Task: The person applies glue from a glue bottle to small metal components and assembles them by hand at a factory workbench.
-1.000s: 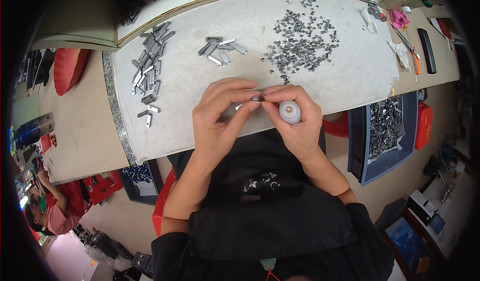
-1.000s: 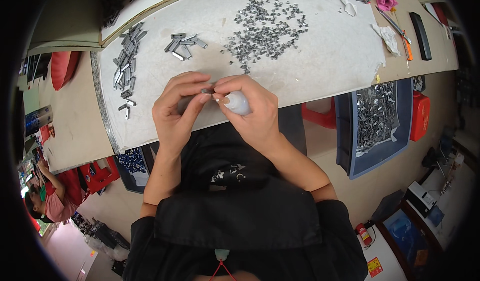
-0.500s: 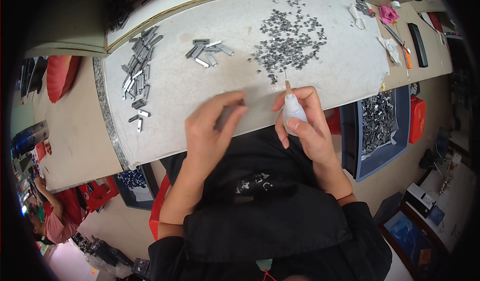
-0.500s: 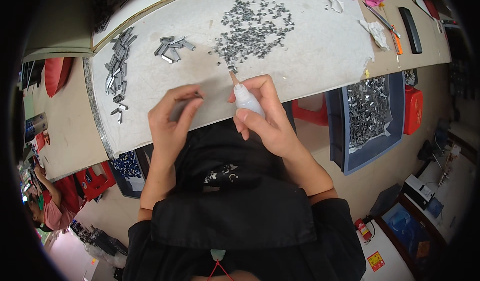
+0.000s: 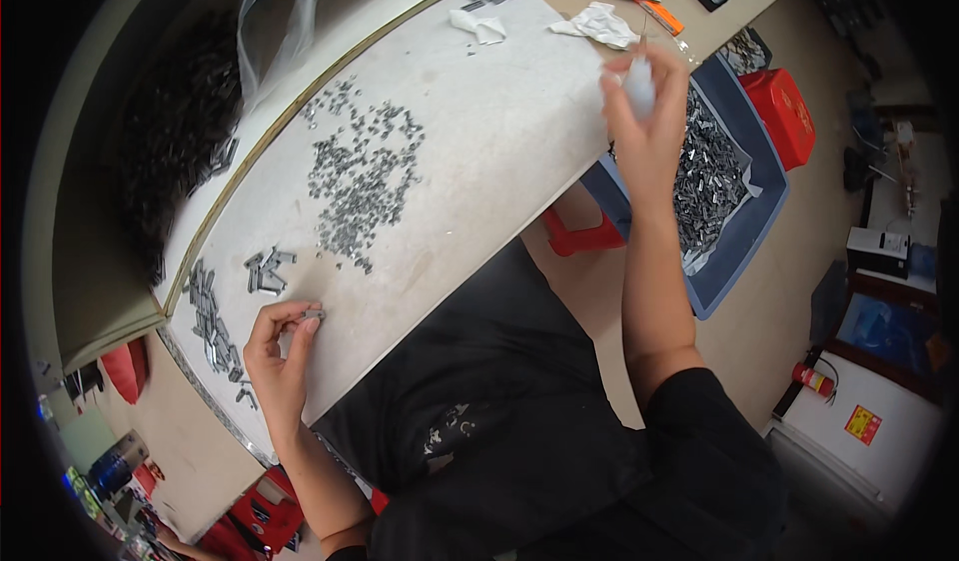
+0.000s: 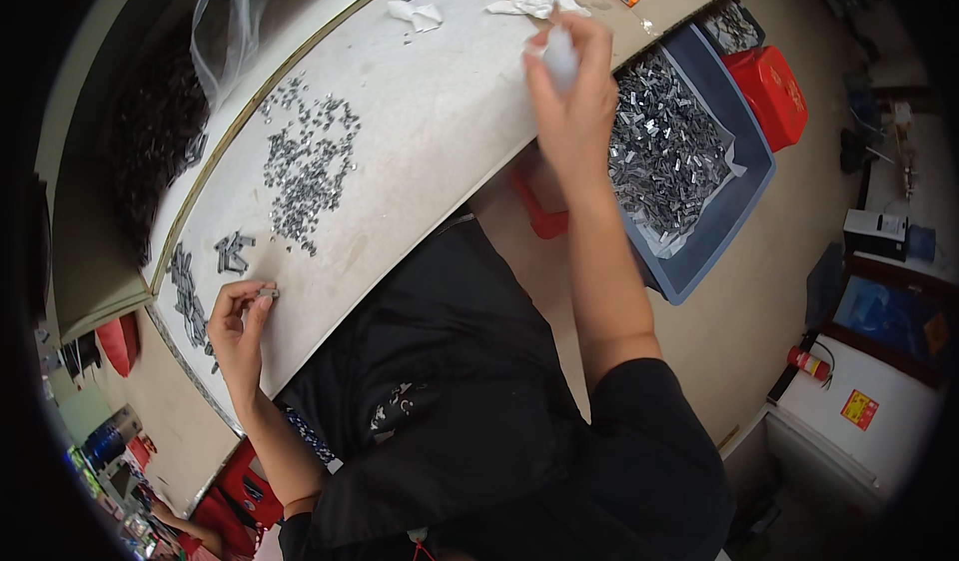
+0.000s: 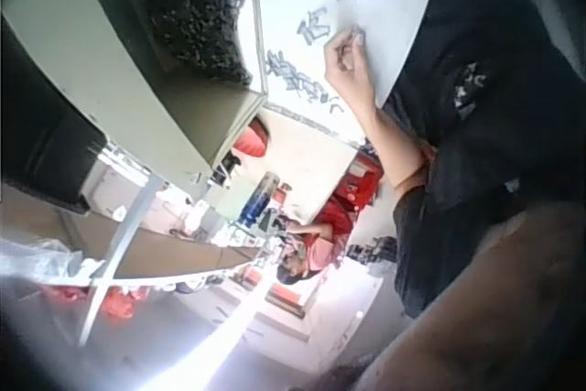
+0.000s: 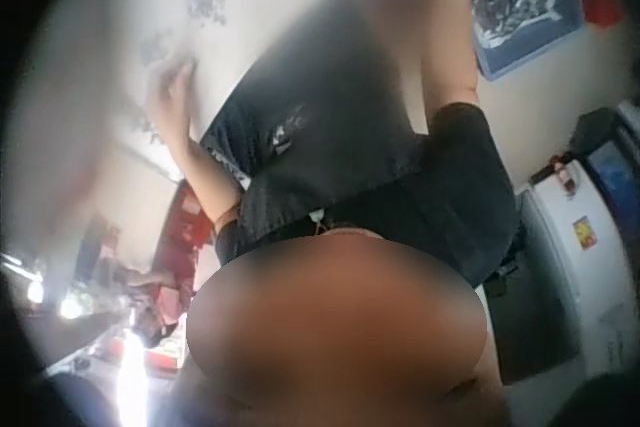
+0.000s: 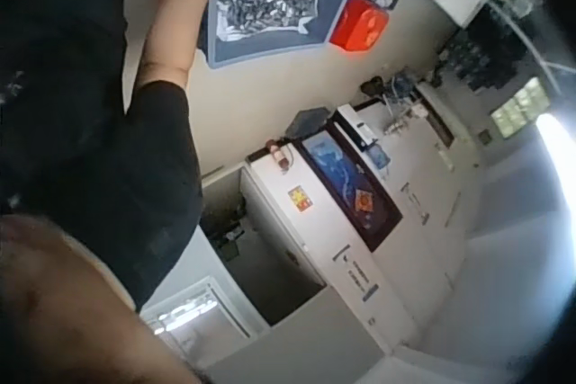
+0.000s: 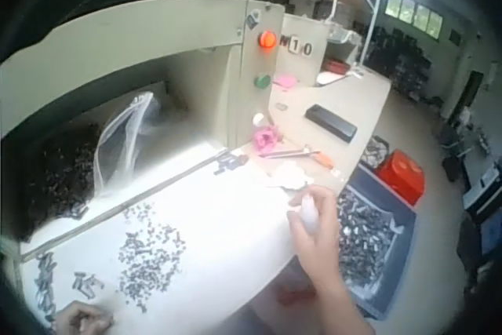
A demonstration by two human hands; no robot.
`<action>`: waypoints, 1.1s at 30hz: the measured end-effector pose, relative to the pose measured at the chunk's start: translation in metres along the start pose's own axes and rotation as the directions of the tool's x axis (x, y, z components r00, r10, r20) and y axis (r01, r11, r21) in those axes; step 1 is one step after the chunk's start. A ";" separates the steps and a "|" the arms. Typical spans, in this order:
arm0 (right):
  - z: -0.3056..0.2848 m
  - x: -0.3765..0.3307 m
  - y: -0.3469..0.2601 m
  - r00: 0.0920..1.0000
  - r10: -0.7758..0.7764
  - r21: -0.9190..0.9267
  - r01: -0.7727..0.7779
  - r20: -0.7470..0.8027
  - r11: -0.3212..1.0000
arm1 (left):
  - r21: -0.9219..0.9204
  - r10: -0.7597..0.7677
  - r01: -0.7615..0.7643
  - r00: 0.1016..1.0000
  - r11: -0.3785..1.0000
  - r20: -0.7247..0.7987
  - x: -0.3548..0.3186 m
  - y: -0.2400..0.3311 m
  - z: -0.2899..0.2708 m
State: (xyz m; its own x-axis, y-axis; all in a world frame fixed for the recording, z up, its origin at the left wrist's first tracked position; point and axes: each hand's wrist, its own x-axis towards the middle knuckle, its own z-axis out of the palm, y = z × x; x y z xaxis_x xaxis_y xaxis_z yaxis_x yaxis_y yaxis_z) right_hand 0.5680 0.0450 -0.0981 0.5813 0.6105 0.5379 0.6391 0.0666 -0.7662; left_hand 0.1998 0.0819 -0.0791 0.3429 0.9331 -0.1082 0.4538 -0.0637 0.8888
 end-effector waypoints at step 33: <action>0.030 -0.067 -0.105 0.865 -0.042 0.270 -0.111 0.501 0.956 | -0.553 0.007 0.124 0.974 0.824 0.228 0.014 0.050 0.076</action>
State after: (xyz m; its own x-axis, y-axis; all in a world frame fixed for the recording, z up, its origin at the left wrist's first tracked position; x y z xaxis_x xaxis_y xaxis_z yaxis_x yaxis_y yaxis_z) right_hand 0.4467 0.0210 -0.0644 0.2238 0.9203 0.3209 0.4106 0.2096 -0.8874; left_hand 0.2900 0.0650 -0.0702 0.5251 0.8271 -0.2004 -0.0390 0.2586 0.9652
